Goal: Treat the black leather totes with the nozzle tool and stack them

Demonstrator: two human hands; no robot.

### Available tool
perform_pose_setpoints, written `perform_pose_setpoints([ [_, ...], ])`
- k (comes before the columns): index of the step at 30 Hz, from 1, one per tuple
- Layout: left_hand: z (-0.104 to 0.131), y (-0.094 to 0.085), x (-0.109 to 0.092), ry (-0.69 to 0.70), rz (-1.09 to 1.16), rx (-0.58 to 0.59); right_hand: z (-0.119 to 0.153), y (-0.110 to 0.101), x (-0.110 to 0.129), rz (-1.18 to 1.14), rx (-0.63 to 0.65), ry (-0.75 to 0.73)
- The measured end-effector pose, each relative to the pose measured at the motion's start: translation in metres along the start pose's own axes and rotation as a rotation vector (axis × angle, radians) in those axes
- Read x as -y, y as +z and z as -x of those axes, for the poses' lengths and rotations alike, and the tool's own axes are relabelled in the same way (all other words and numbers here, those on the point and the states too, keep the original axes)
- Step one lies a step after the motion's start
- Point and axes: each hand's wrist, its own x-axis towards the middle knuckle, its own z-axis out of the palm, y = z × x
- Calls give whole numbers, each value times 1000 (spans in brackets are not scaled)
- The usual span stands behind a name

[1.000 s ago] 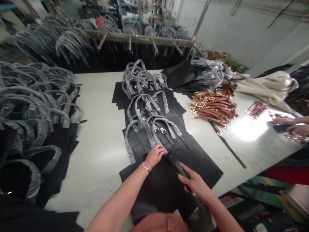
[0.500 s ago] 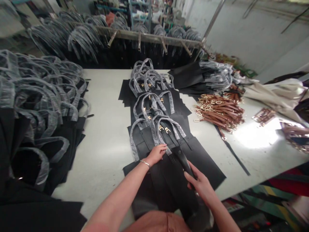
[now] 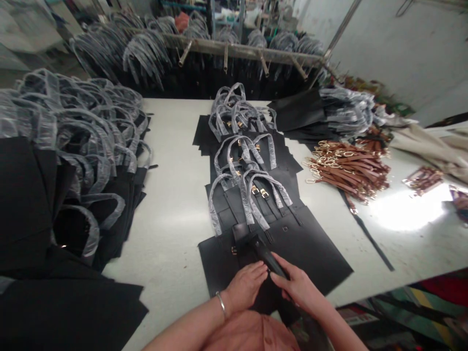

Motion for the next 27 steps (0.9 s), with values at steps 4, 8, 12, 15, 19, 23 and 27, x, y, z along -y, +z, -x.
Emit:
perform_pose_setpoints([
  [4, 0, 0, 2, 17, -2, -4, 3, -3, 3, 41, 15, -23],
  [8, 0, 2, 2, 35, -14, -39, 12, -8, -10, 45, 45, 31],
  [12, -5, 3, -1, 41, -24, -13, 2, 0, -3, 51, 23, -1],
  [15, -7, 5, -4, 36, -25, 8, -7, 6, 8, 19, -92, -151],
  [19, -4, -1, -3, 73, -21, 5, 3, -9, 2, -103, -192, -153],
  [23, -14, -31, 14, -11, 16, -100, 23, -23, -24, -140, -134, -11],
  [27, -46, -74, 45, -125, -93, -192, 29, -13, -44, -170, -55, 14],
])
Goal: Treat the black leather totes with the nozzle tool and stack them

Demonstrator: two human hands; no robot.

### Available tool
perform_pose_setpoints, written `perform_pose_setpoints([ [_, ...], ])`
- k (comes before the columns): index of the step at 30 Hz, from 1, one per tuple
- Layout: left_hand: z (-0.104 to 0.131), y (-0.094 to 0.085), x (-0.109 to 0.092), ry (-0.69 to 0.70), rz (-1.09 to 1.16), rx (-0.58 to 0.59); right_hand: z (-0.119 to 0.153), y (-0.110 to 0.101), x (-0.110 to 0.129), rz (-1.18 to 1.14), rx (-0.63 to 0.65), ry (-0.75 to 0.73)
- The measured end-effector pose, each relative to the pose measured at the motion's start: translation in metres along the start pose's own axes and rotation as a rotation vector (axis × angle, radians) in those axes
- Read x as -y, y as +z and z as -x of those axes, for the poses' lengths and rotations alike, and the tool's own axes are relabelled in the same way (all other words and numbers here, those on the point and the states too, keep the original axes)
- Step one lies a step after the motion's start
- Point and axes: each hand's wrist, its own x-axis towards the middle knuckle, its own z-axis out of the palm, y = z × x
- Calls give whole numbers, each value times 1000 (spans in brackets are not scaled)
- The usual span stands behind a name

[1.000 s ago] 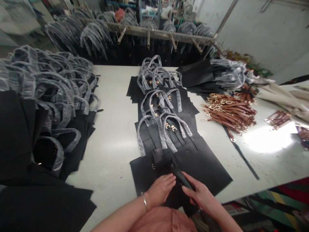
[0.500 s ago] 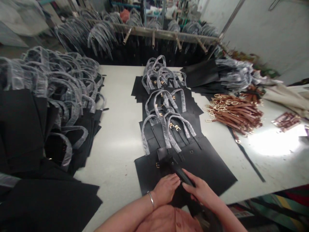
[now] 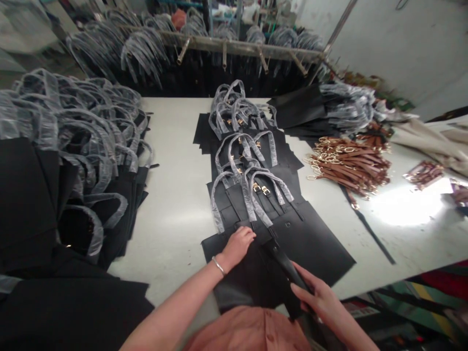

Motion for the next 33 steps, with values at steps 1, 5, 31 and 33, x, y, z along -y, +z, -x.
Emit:
perform_pose_setpoints([
  [1, -11, -6, 7, 43, -15, 49, 0, 4, -3, -1, 10, -6],
  [5, -46, -16, 32, 225, -4, 280, -4, 15, -7, 24, 14, -14],
  [31, 26, 10, -3, 381, -39, 245, -3, 5, 6, 90, 40, 9],
  [33, 41, 23, -10, 367, -55, 259, -10, 10, 12, 139, 25, 8],
])
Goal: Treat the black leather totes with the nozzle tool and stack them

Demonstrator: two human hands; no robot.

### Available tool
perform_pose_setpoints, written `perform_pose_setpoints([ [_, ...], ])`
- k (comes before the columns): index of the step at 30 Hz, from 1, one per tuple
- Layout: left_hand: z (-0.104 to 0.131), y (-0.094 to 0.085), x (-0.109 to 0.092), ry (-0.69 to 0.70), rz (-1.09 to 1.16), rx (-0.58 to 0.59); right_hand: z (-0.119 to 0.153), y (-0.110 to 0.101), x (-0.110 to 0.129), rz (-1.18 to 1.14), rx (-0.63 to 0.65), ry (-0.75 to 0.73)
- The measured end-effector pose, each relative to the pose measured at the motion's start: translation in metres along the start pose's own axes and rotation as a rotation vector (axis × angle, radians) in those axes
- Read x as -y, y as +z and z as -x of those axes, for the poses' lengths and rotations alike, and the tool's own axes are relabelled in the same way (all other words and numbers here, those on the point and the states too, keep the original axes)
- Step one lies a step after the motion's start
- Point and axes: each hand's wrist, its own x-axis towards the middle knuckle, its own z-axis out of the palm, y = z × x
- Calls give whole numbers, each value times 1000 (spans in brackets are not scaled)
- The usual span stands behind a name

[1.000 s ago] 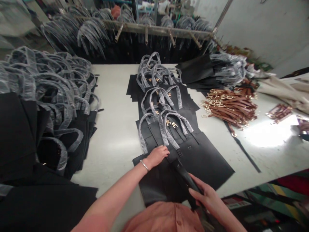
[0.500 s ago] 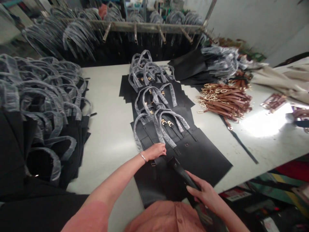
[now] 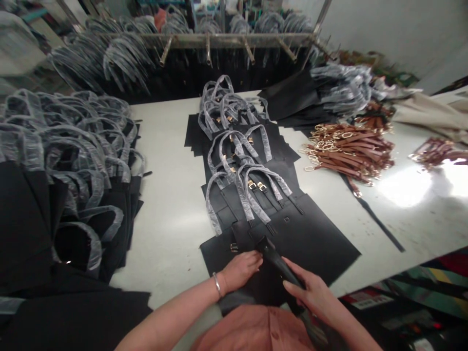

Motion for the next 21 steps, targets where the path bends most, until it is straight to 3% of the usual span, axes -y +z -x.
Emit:
perform_pose_setpoints([
  [3, 3, 11, -5, -50, 4, -17, -15, 9, 15, 51, -23, -38],
  [7, 3, 11, -3, -71, 28, 1, -27, 15, 30, 74, -14, -94],
  [12, 5, 18, -1, -72, 14, -27, -22, 10, 28, 80, 33, -7],
  [21, 3, 13, -4, -68, -1, -58, -23, 11, 26, 95, 29, -44],
])
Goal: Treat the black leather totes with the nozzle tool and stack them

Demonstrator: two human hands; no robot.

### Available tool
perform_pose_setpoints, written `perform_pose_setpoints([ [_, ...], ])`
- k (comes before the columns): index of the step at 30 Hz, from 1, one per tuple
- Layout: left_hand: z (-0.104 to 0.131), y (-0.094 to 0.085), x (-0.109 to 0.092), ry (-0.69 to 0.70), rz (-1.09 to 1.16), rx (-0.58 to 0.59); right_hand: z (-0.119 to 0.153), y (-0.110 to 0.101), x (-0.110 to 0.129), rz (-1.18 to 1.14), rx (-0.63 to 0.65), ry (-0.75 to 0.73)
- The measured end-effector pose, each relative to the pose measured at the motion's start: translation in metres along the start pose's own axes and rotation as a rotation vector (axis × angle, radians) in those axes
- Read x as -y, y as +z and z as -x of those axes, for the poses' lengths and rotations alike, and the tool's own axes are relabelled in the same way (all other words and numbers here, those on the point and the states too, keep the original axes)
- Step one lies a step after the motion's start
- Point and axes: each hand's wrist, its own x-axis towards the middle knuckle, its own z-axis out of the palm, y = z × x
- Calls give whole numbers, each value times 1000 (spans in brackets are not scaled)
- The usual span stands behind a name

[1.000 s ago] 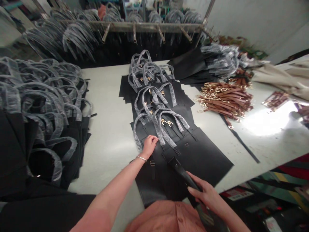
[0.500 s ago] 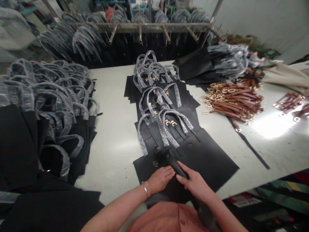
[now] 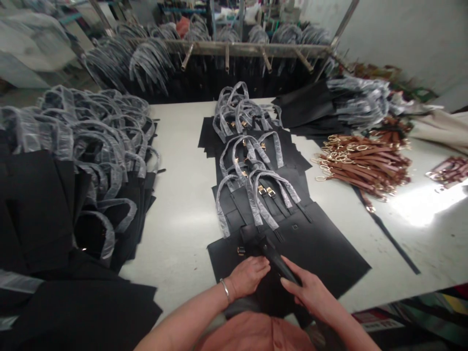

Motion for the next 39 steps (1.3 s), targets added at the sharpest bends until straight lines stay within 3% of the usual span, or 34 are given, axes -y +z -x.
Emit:
perform_pose_setpoints([
  [5, -5, -3, -7, -53, -24, 18, -5, 7, 8, -51, -98, -72],
  [9, -26, -8, -16, -237, -109, 27, -2, -4, 16, -201, -252, -201],
  [14, -73, -23, -20, -671, -342, -157, 28, -32, -14, -418, -400, -111],
  [17, -90, -33, -16, -784, -311, -105, 38, -37, -43, -521, -475, -38],
  [21, -100, -43, -3, -870, 118, -59, 43, -36, -71, -634, -552, 14],
  [25, -113, -67, -6, -777, 393, -74, 59, -43, -81, -723, -653, 56],
  [27, -121, -95, -22, -676, 764, -184, 69, -51, -83, -730, -708, 71],
  [30, -134, -151, -60, -549, 1371, -397, 81, -60, -89, -735, -779, 79],
  [32, -145, -185, -88, -531, 1493, -482, 86, -64, -95, -741, -819, 71],
  [34, -161, -203, -112, -539, 1535, -551, 90, -68, -103, -746, -847, 74],
  [35, -172, -204, -120, -549, 1551, -575, 92, -70, -108, -750, -859, 83],
  [37, -196, -189, -126, -573, 1567, -555, 98, -76, -117, -766, -878, 117],
  [39, -216, -157, -120, -590, 1531, -393, 106, -86, -125, -771, -903, 157],
])
